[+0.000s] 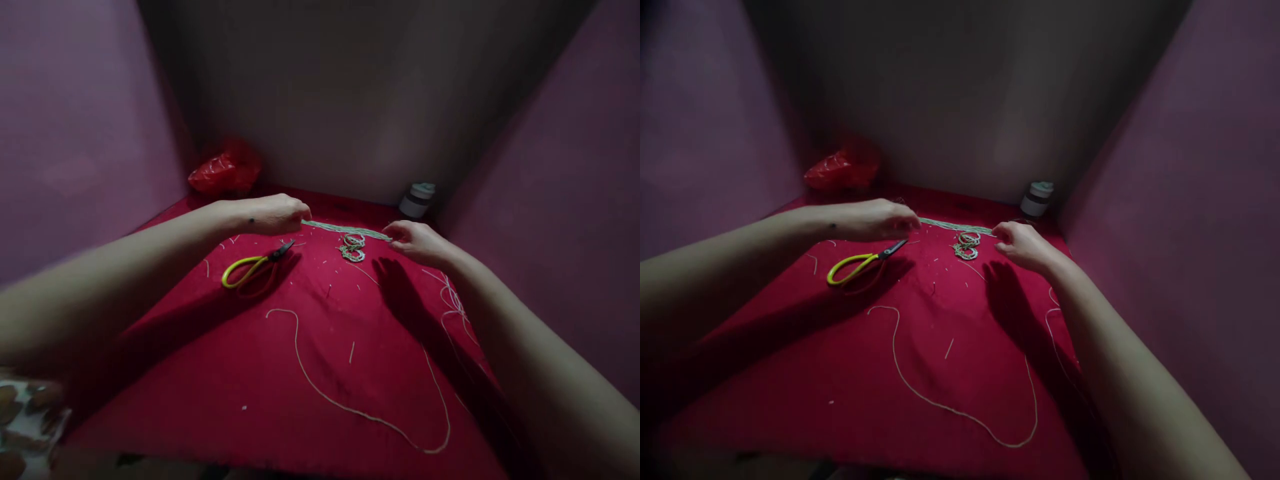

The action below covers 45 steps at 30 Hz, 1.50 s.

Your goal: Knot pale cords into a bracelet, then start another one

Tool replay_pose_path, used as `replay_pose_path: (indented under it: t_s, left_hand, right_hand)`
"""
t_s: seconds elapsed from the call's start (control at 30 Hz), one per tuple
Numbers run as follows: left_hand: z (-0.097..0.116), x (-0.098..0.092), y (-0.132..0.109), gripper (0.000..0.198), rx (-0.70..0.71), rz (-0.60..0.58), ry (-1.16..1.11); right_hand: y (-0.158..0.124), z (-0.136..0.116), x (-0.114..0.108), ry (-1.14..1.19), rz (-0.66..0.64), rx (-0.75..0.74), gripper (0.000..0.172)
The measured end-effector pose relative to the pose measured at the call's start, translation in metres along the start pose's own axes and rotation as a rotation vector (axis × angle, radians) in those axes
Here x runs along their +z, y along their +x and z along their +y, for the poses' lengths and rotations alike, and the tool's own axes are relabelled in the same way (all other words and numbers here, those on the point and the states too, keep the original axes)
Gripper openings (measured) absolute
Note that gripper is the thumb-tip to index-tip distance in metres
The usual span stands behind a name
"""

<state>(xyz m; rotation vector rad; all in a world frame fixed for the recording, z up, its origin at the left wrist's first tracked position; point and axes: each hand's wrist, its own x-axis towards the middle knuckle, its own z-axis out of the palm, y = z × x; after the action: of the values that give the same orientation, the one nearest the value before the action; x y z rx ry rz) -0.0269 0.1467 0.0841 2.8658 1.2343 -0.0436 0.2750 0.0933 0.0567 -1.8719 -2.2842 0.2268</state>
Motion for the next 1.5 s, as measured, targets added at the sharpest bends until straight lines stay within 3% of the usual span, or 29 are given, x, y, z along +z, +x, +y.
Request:
replay_pose_path:
  t_s: [0.13,0.23,0.33,0.4,0.57,0.73,0.83,0.93,1.0,1.1,1.2,1.27,1.37,1.5]
  left_hand:
    - [0.046,0.012,-0.046,0.021,0.212,-0.163,-0.311]
    - [0.083,0.024,-0.074,0.016,0.317,-0.251,-0.421]
    - [0.112,0.035,-0.093,0.014,0.402,-0.276,-0.488]
    - [0.12,0.041,-0.101,0.015,0.4,-0.256,-0.464]
    - [0.102,0.055,-0.108,0.016,0.286,-0.211,-0.441]
    - [0.097,0.071,-0.114,0.022,0.193,-0.172,-0.462]
    - [0.111,0.066,-0.128,0.022,0.19,-0.136,-0.556]
    - [0.12,0.046,-0.148,0.017,0.21,-0.135,-0.766]
    - [0.119,0.033,-0.16,0.018,0.16,-0.137,-0.924]
    - [0.113,0.026,-0.171,0.018,-0.025,-0.064,-1.251]
    - [0.101,0.031,-0.169,0.02,-0.155,0.078,-1.544]
    - [0.092,0.038,-0.163,0.021,-0.246,0.144,-1.607]
    - [0.078,0.049,-0.153,0.021,-0.434,0.19,-1.516]
    - [0.056,0.06,-0.141,0.016,-0.638,0.309,-1.321]
  right_hand:
    - [-0.049,-0.019,-0.005,0.195,-0.051,-0.121,0.028]
    - [-0.086,-0.035,-0.006,0.259,-0.118,-0.197,0.027]
    - [-0.122,-0.049,-0.008,0.249,-0.164,-0.216,0.02]
    - [-0.146,-0.053,-0.009,0.24,-0.198,-0.207,0.015]
    - [-0.195,-0.045,0.008,0.256,-0.156,-0.095,0.013]
    - [-0.22,-0.058,0.05,0.28,-0.155,-0.167,0.011]
    - [-0.222,-0.074,0.072,0.223,-0.043,-0.179,0.006]
    - [-0.219,-0.083,0.082,0.203,0.03,-0.221,0.014]
    - [-0.218,-0.084,0.081,0.295,0.052,-0.217,0.014]
    - [-0.218,-0.081,0.071,0.708,-0.061,-0.134,0.011]
    - [-0.215,-0.076,0.058,1.156,-0.209,-0.041,0.016]
    - [-0.209,-0.07,0.051,1.289,-0.215,0.009,0.019]
    - [-0.199,-0.059,0.039,1.228,-0.206,0.088,0.024]
    - [-0.182,-0.05,0.02,0.903,-0.182,0.128,0.026]
